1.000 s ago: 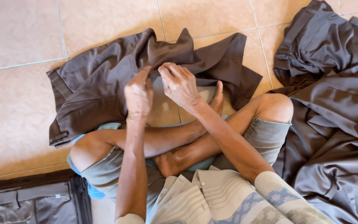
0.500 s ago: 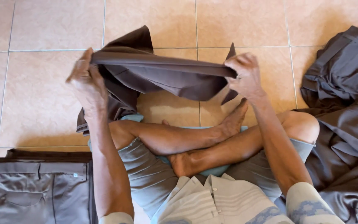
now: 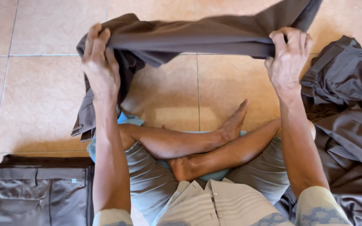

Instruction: The person sits cross-legged on a tiled floor and folds multiple pairs of brown trousers by hand. They smooth the fabric, fold the legs, and stack the finished trousers on the floor.

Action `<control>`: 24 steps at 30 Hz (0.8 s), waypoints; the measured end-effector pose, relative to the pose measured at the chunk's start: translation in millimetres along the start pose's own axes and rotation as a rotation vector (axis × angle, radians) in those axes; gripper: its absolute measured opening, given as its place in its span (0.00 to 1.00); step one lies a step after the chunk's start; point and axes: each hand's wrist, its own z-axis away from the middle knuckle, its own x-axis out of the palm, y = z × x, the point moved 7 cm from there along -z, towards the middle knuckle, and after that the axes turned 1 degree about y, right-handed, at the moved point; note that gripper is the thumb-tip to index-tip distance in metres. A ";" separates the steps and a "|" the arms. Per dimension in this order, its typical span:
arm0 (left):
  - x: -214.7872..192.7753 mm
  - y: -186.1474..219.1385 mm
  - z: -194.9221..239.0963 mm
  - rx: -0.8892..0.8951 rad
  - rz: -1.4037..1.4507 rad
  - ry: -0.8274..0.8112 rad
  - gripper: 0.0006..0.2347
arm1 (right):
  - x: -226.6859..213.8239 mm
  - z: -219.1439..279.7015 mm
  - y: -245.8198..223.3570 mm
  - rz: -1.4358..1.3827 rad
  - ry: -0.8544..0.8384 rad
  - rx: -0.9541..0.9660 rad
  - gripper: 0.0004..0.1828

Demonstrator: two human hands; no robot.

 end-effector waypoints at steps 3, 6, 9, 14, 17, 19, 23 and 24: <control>-3.3 4.2 45.3 -0.005 -0.044 -0.078 0.13 | 16.6 38.1 2.1 0.201 -0.090 0.002 0.33; 22.5 -13.1 116.8 -0.126 -0.124 -0.302 0.12 | 78.0 110.7 -9.4 0.112 -0.311 0.019 0.33; 71.7 -94.6 238.6 -0.526 -0.358 -0.849 0.14 | 177.3 238.6 -1.9 -0.153 -1.099 0.341 0.30; 113.3 -57.7 221.5 -0.378 -0.517 -0.777 0.14 | 141.2 222.1 24.9 -0.426 -0.914 0.530 0.23; 153.8 -45.9 221.2 -0.392 -0.423 -0.911 0.25 | 178.5 274.2 58.3 -0.297 -0.965 0.702 0.23; 169.0 -70.8 246.5 -0.499 -0.361 -1.102 0.35 | 211.5 313.3 67.8 -0.236 -1.057 0.778 0.25; 157.6 -151.7 270.1 -0.744 -0.459 -1.257 0.46 | 213.6 281.3 36.0 -0.273 -1.064 0.692 0.37; 149.2 -166.3 268.2 -0.798 -0.465 -1.274 0.47 | 195.9 250.7 17.1 -0.282 -1.013 0.653 0.39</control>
